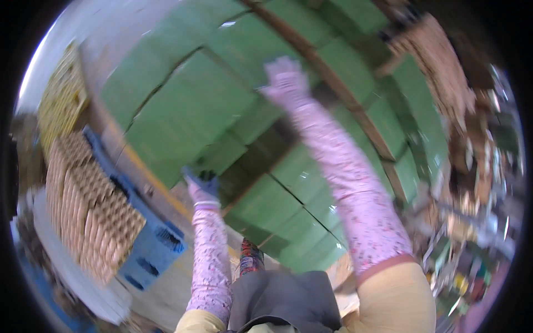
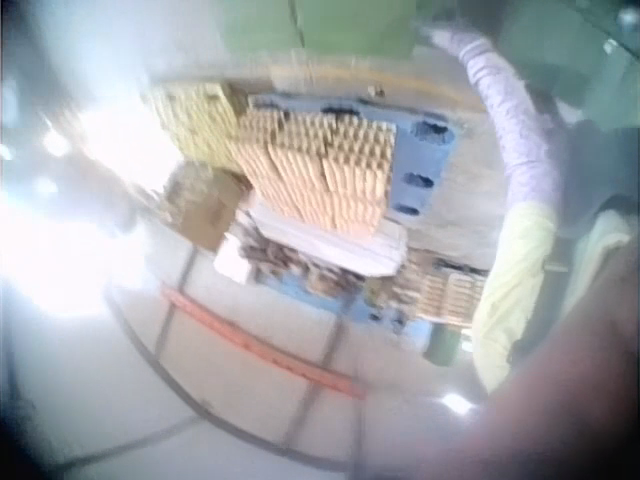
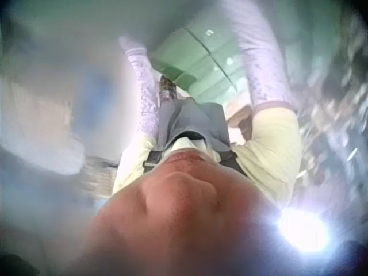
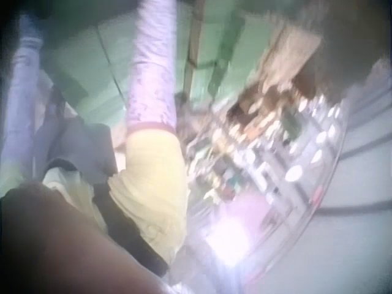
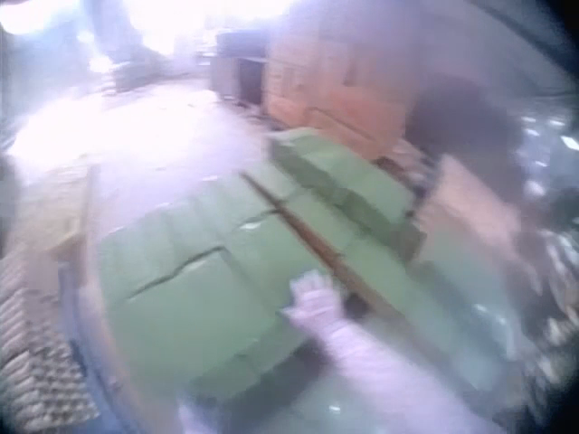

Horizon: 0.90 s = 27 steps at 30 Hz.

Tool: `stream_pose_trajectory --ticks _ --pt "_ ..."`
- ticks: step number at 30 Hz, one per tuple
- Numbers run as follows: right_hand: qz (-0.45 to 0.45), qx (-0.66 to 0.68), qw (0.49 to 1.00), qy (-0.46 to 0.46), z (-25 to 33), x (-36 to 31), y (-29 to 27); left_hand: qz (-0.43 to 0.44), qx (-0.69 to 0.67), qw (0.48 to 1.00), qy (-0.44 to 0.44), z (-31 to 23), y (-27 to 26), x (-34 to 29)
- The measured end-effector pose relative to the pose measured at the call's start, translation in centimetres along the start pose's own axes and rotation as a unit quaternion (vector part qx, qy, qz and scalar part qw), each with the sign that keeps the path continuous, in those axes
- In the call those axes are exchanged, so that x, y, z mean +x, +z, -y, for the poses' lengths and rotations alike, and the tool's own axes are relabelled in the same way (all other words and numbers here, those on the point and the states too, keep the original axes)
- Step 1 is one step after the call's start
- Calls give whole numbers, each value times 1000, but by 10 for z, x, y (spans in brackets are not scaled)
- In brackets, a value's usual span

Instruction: The person repeatedly takes boxed packages from a packaging station and stacks them onto a pallet by hand.

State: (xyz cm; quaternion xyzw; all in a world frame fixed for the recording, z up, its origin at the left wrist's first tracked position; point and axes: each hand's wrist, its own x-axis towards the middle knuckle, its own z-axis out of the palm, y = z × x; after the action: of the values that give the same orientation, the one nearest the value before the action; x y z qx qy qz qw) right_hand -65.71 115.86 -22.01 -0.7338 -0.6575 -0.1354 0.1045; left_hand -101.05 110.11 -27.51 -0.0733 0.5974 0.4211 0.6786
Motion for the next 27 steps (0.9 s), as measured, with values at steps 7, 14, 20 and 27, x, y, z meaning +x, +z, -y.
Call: stream_pose_trajectory --ticks 7,14,20,27 --pt "192 311 900 238 119 -351 -192 89 298 949 -52 101 -69 -117" --pt "4 -16 723 691 -91 -757 -477 182 520 834 -16 249 -108 -278" --pt "-215 -144 571 779 -333 -997 -581 467 601 627 -166 616 -83 -421" --pt "-15 -35 712 701 -454 -1042 -577 457 431 673 -389 995 -17 -572"
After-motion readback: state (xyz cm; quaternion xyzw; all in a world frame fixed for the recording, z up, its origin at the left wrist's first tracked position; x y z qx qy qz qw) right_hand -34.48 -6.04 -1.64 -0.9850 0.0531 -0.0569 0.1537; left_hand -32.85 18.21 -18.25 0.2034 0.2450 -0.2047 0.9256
